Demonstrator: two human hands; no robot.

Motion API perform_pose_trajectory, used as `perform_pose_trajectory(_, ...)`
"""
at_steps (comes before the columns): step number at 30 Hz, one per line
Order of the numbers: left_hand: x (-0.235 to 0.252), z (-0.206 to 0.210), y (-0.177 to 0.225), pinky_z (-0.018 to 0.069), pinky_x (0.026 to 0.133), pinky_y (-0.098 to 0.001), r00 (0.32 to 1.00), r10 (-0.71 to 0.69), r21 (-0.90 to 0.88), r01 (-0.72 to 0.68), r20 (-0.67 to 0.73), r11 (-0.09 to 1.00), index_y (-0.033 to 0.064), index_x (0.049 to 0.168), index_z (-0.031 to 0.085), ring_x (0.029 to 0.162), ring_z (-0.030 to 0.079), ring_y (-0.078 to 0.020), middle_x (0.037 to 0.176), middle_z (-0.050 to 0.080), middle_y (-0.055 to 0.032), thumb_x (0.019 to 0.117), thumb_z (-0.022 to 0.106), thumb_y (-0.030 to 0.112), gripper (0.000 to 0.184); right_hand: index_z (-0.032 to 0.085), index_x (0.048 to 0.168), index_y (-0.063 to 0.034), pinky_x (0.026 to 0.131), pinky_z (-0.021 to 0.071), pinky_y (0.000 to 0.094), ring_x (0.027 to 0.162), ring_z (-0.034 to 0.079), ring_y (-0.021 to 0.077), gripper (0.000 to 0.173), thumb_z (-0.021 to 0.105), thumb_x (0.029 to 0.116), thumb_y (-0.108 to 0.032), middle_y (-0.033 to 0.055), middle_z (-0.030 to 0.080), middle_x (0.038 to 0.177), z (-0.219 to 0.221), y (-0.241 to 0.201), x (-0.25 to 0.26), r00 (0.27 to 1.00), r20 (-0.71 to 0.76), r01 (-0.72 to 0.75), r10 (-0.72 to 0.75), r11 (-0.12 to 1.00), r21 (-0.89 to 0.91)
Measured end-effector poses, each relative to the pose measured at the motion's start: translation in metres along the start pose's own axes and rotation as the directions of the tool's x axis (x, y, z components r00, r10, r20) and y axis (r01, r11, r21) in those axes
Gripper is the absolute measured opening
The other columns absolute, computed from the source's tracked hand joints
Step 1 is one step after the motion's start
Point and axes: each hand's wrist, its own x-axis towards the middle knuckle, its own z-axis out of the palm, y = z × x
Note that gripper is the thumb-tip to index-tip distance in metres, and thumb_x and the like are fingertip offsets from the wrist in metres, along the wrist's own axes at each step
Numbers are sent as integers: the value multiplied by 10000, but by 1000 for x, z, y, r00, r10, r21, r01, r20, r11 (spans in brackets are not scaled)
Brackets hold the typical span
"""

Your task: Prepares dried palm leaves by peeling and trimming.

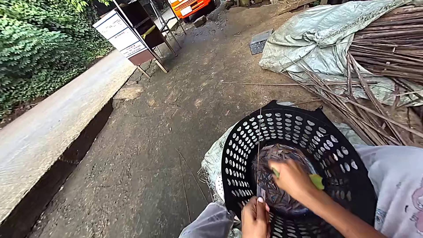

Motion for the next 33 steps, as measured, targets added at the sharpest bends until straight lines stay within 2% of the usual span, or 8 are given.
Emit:
perform_pose_trajectory(3,0,4,4,369,540,-215,998,69,317,-62,-13,946,-70,917,591,523,391,-26,622,416,37,1062,386,26,268,698,1028,125,850,474,638,994,658,540,173,585,943,26,351,686,965,12,-6,-5,981,187,-42,41,999,4)
perform_pose_trajectory(7,-10,8,1,460,648,-348,986,156,537,-97,-66,838,-146,932,640,628,544,-184,669,562,-134,1042,429,17,289,645,1172,139,952,431,642,1141,597,540,249,535,999,-3,380,640,1140,-13,24,34,950,18,-312,311,948,71)
perform_pose_trajectory(12,-4,7,6,518,720,-464,981,171,643,-75,-89,762,-164,960,650,717,651,-341,732,632,-241,1052,438,38,307,685,1092,123,896,468,639,1056,635,548,208,571,967,2,367,672,1029,-3,-7,-3,969,198,-156,147,987,30)
perform_pose_trajectory(15,-4,11,2,539,705,-513,968,234,695,-104,-95,711,-173,965,652,719,683,-405,730,650,-268,1039,464,41,295,663,1187,104,950,450,610,1149,615,511,257,521,1006,-11,348,664,1143,13,-8,2,914,363,-174,178,984,-43)
perform_pose_trajectory(21,-9,3,0,536,709,-495,968,225,695,-86,-111,714,-172,973,657,720,678,-388,744,654,-264,1039,454,28,293,645,1178,140,957,424,629,1157,589,528,253,543,993,2,376,634,1164,-14,31,35,944,65,-329,324,940,92)
perform_pose_trajectory(26,-9,0,1,536,697,-497,973,225,702,-119,-60,702,-177,954,658,707,681,-390,731,655,-269,1032,468,32,293,685,1109,111,903,461,630,1071,634,526,220,562,975,-12,354,675,1050,0,0,2,951,286,-134,119,990,34)
perform_pose_trajectory(28,-13,2,0,531,676,-470,968,249,696,-167,-18,699,-176,937,664,681,674,-364,712,651,-259,1019,473,23,287,667,1164,111,947,443,603,1124,614,501,250,545,991,-23,349,661,1120,10,8,11,928,326,-210,178,975,65)
perform_pose_trajectory(33,-12,-3,-2,489,680,-387,984,174,604,-157,32,781,-169,936,653,655,599,-234,707,618,-196,1031,446,19,296,622,1101,163,929,440,537,1061,603,420,197,575,975,20,332,630,1092,0,52,48,888,30,-443,459,835,327)
